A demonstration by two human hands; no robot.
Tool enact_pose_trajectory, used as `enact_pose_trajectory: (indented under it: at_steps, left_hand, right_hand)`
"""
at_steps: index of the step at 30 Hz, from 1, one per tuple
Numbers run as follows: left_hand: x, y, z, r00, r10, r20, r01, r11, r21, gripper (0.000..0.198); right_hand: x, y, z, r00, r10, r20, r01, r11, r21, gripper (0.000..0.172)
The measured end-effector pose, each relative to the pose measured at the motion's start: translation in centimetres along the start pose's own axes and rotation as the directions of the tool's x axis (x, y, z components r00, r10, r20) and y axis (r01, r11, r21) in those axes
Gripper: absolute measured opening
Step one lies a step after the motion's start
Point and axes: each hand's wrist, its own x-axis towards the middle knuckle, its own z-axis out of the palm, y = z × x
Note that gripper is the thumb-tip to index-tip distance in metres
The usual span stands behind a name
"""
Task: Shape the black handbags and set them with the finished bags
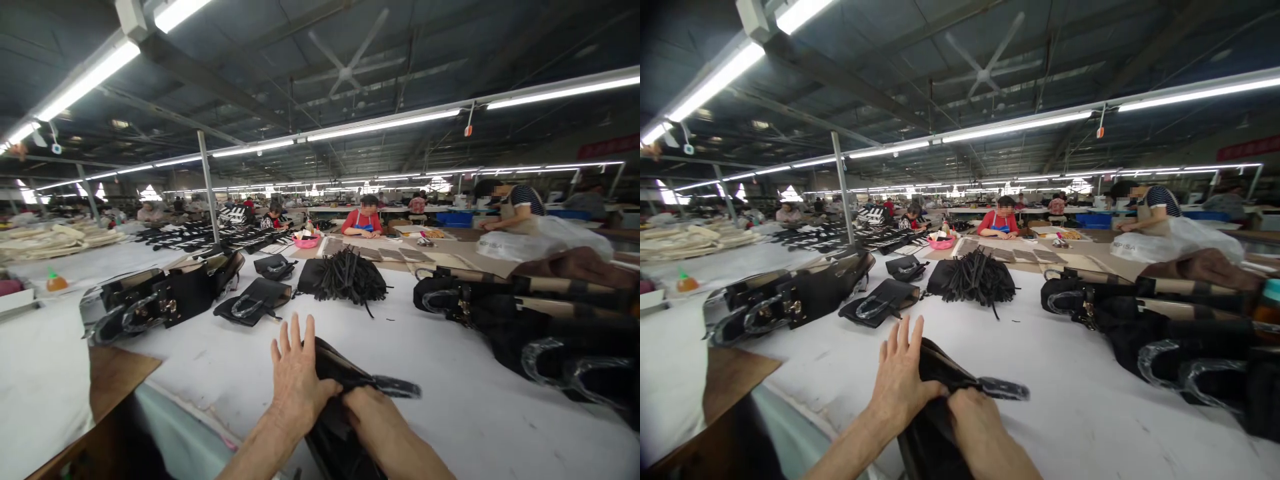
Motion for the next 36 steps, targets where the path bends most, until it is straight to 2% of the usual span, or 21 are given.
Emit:
enact_pose_trajectory:
  at_steps: [2, 4, 6, 7, 8, 10, 12, 13, 15, 17, 19, 21, 22, 23, 26, 27, 28, 30, 32, 34, 36]
  left_hand:
    - [0.0, -0.4, -0.1, 0.987, -0.094, 0.13, 0.1, 0.994, -0.038, 0.11]
    - [0.2, -0.6, -0.4, 0.973, -0.094, 0.212, 0.109, 0.992, -0.06, 0.116]
    - [0.2, -0.6, -1.1, 0.956, -0.077, 0.285, 0.097, 0.994, -0.055, 0.12]
    - [0.2, -0.6, -1.5, 0.944, -0.075, 0.322, 0.094, 0.995, -0.042, 0.123]
    - [0.0, -0.6, -1.9, 0.931, -0.078, 0.357, 0.092, 0.995, -0.023, 0.125]
    - [-0.4, -0.8, -2.6, 0.908, -0.087, 0.41, 0.085, 0.996, 0.023, 0.128]
    - [-1.0, -1.2, -3.1, 0.891, -0.096, 0.444, 0.076, 0.995, 0.062, 0.131]
    - [-1.3, -1.4, -3.4, 0.883, -0.105, 0.457, 0.081, 0.994, 0.072, 0.131]
    - [-1.7, -1.9, -3.8, 0.875, -0.128, 0.467, 0.114, 0.992, 0.058, 0.13]
    - [-1.8, -2.3, -4.3, 0.885, -0.148, 0.442, 0.158, 0.987, 0.014, 0.123]
    - [-1.4, -2.7, -4.9, 0.927, -0.159, 0.34, 0.173, 0.985, -0.011, 0.11]
    - [-0.8, -3.2, -5.6, 0.966, -0.165, 0.201, 0.172, 0.985, -0.02, 0.099]
    - [-0.7, -3.4, -5.9, 0.971, -0.167, 0.173, 0.179, 0.983, -0.052, 0.096]
    - [-0.6, -3.6, -6.2, 0.966, -0.163, 0.2, 0.19, 0.974, -0.122, 0.094]
    - [-1.6, -3.6, -6.2, 0.9, -0.037, 0.434, 0.247, 0.864, -0.439, 0.102]
    - [-2.2, -3.5, -5.9, 0.888, 0.004, 0.461, 0.253, 0.831, -0.495, 0.11]
    - [-2.9, -3.3, -5.4, 0.897, 0.015, 0.441, 0.238, 0.824, -0.514, 0.118]
    - [-3.9, -3.0, -4.1, 0.946, -0.05, 0.322, 0.202, 0.864, -0.461, 0.125]
    - [-4.3, -3.1, -3.1, 0.961, -0.109, 0.252, 0.215, 0.871, -0.442, 0.114]
    - [-3.9, -3.9, -2.8, 0.937, -0.06, 0.345, 0.25, 0.804, -0.539, 0.094]
    - [-3.1, -5.3, -3.4, 0.879, 0.07, 0.471, 0.283, 0.719, -0.635, 0.068]
  right_hand:
    - [-1.7, 0.1, -1.6, 0.991, 0.083, -0.106, -0.102, 0.978, -0.183, 0.022]
    - [-2.6, 0.1, -2.5, 0.958, 0.051, -0.281, -0.128, 0.956, -0.262, 0.02]
    - [-2.6, 0.1, -2.3, 0.94, 0.026, -0.339, -0.125, 0.954, -0.274, 0.046]
    - [-2.3, 0.2, -1.8, 0.952, 0.052, -0.303, -0.135, 0.956, -0.261, 0.056]
    - [-2.0, 0.3, -1.2, 0.965, 0.092, -0.247, -0.154, 0.958, -0.243, 0.059]
    - [-1.3, 0.8, -0.2, 0.976, 0.154, -0.157, -0.188, 0.954, -0.233, 0.044]
    - [-0.6, 1.0, -0.2, 0.977, 0.156, -0.148, -0.187, 0.954, -0.232, 0.02]
    - [-0.4, 1.0, -0.7, 0.977, 0.15, -0.155, -0.183, 0.957, -0.225, 0.013]
    - [-0.2, 0.3, -2.9, 0.973, 0.16, -0.164, -0.194, 0.956, -0.218, 0.018]
    - [-0.3, -1.2, -6.0, 0.963, 0.179, -0.202, -0.234, 0.926, -0.294, 0.021]
    - [-0.8, -3.0, -9.0, 0.951, 0.181, -0.252, -0.28, 0.85, -0.446, 0.021]
    - [-1.5, -4.8, -11.2, 0.963, 0.132, -0.233, -0.243, 0.797, -0.553, 0.02]
    - [-1.8, -5.4, -11.8, 0.971, 0.115, -0.211, -0.219, 0.786, -0.578, 0.019]
    - [-2.1, -5.9, -12.1, 0.976, 0.108, -0.19, -0.201, 0.786, -0.585, 0.019]
    - [-2.9, -6.3, -12.3, 0.971, 0.15, -0.185, -0.229, 0.799, -0.556, 0.021]
    - [-3.1, -6.3, -12.3, 0.967, 0.167, -0.192, -0.246, 0.802, -0.544, 0.021]
    - [-3.3, -6.2, -12.3, 0.964, 0.179, -0.195, -0.257, 0.808, -0.53, 0.021]
    - [-3.9, -6.1, -12.4, 0.963, 0.195, -0.186, -0.263, 0.831, -0.491, 0.023]
    - [-4.7, -5.7, -12.8, 0.966, 0.204, -0.158, -0.253, 0.865, -0.433, 0.027]
    - [-5.5, -4.6, -13.1, 0.969, 0.225, -0.107, -0.248, 0.901, -0.356, 0.03]
    - [-6.0, -2.7, -13.1, 0.967, 0.249, -0.057, -0.255, 0.928, -0.271, 0.033]
